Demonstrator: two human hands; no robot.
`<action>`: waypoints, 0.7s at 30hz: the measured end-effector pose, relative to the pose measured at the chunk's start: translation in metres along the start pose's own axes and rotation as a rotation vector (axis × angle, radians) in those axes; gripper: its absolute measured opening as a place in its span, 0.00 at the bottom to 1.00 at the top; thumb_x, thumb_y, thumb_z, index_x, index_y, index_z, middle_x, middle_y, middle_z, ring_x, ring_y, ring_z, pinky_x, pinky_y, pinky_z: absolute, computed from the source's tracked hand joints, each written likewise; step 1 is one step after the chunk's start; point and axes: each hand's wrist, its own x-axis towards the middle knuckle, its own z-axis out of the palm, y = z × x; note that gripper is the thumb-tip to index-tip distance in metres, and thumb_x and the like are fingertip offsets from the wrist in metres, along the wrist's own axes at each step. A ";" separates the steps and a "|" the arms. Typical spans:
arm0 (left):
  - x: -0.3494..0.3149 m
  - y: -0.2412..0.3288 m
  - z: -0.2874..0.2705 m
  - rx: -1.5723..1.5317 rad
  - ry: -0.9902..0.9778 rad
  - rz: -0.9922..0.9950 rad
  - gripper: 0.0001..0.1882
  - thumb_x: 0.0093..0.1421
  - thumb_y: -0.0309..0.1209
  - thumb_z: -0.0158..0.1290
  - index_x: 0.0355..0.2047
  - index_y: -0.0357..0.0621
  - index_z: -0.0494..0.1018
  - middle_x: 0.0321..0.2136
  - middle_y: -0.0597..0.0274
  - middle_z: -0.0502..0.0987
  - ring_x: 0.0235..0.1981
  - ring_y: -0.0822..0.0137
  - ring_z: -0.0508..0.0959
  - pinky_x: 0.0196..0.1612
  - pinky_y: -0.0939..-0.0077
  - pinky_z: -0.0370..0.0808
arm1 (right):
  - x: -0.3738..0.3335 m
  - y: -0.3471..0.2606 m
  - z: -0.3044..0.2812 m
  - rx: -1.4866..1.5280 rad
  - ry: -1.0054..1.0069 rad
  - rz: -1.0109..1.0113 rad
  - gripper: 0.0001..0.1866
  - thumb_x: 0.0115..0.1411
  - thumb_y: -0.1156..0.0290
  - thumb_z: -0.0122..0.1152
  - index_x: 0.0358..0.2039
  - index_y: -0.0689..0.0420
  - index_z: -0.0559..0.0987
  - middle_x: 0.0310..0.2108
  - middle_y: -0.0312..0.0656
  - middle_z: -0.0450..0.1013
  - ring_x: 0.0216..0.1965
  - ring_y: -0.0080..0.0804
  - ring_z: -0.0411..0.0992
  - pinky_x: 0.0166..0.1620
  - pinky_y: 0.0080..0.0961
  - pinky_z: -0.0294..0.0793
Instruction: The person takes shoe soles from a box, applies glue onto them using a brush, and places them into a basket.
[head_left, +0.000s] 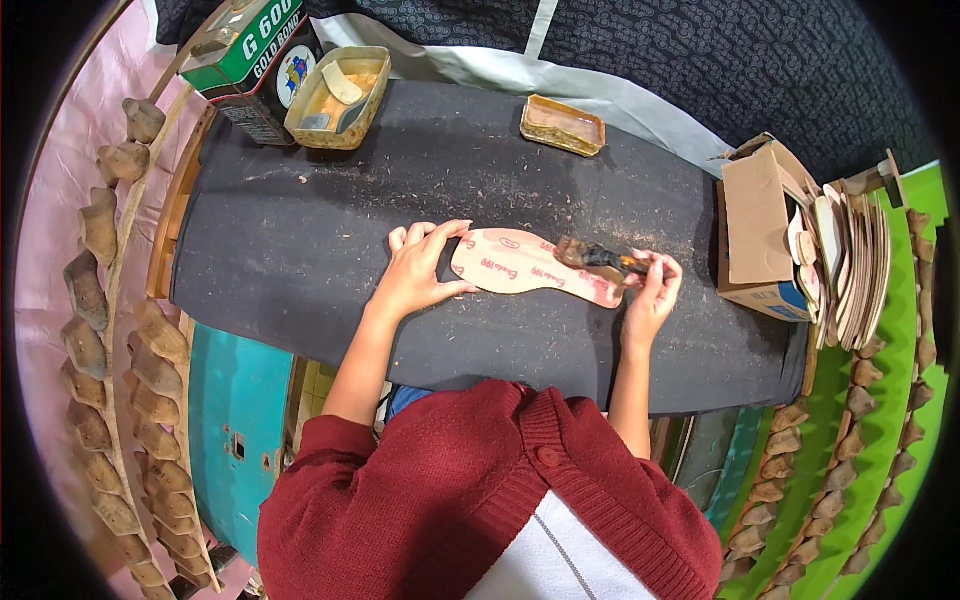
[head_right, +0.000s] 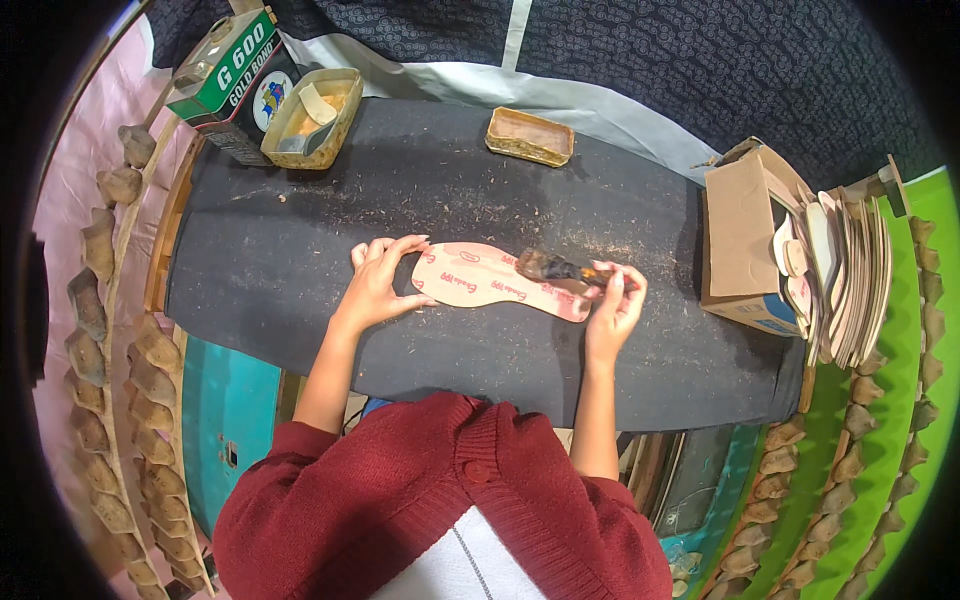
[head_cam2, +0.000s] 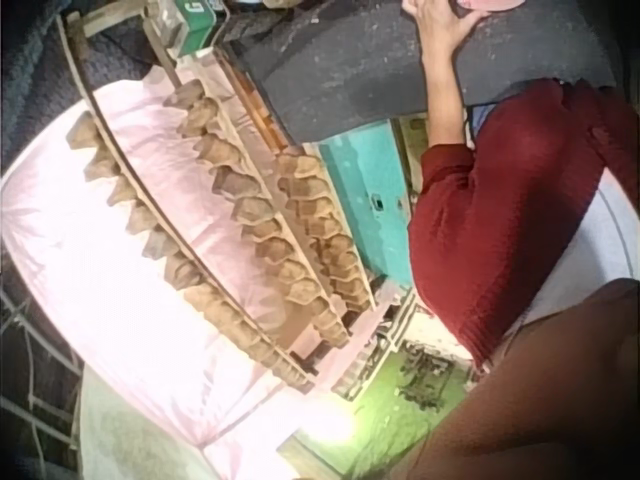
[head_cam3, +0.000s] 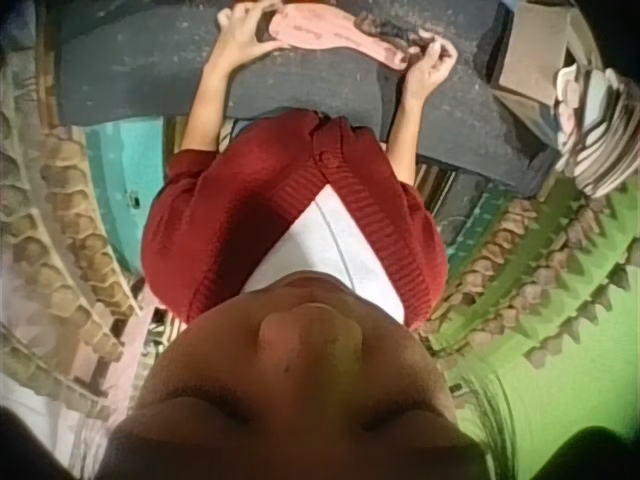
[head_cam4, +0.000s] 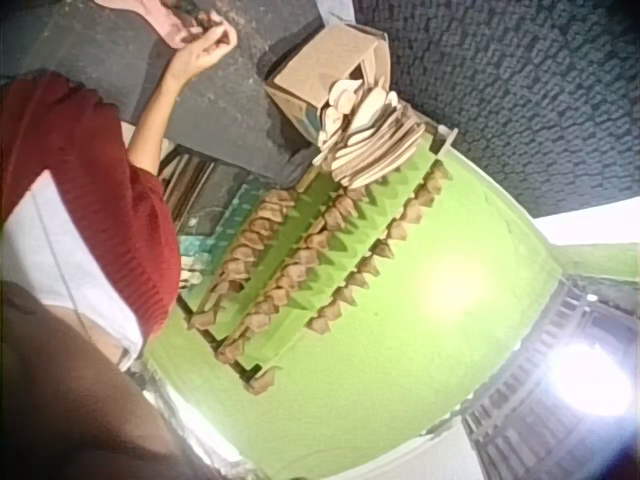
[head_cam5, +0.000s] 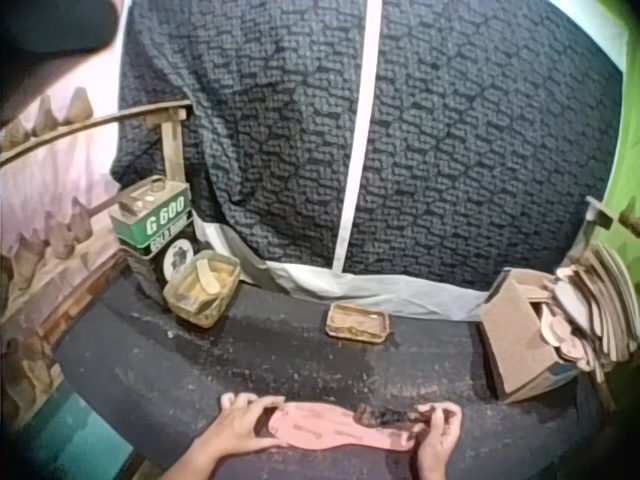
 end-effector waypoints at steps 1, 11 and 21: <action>0.000 0.000 0.000 0.002 0.000 -0.001 0.43 0.28 0.44 0.63 0.48 0.51 0.59 0.41 0.71 0.70 0.41 0.65 0.64 0.45 0.68 0.51 | 0.000 -0.001 -0.004 -0.025 0.014 -0.024 0.07 0.59 0.69 0.41 0.36 0.57 0.64 0.33 0.44 0.69 0.21 0.18 0.63 0.25 0.12 0.64; 0.000 -0.001 0.000 -0.005 0.003 0.020 0.43 0.29 0.44 0.63 0.48 0.51 0.59 0.41 0.71 0.70 0.41 0.65 0.64 0.45 0.69 0.51 | -0.010 -0.017 0.030 0.067 0.011 -0.013 0.07 0.59 0.70 0.41 0.37 0.58 0.64 0.35 0.43 0.68 0.23 0.16 0.62 0.26 0.11 0.64; 0.000 0.000 0.000 -0.010 0.001 0.025 0.41 0.30 0.43 0.62 0.48 0.50 0.59 0.41 0.70 0.70 0.41 0.66 0.64 0.45 0.69 0.51 | -0.026 0.001 0.070 0.147 -0.298 0.001 0.07 0.58 0.76 0.40 0.38 0.58 0.60 0.37 0.43 0.65 0.31 0.19 0.64 0.30 0.13 0.68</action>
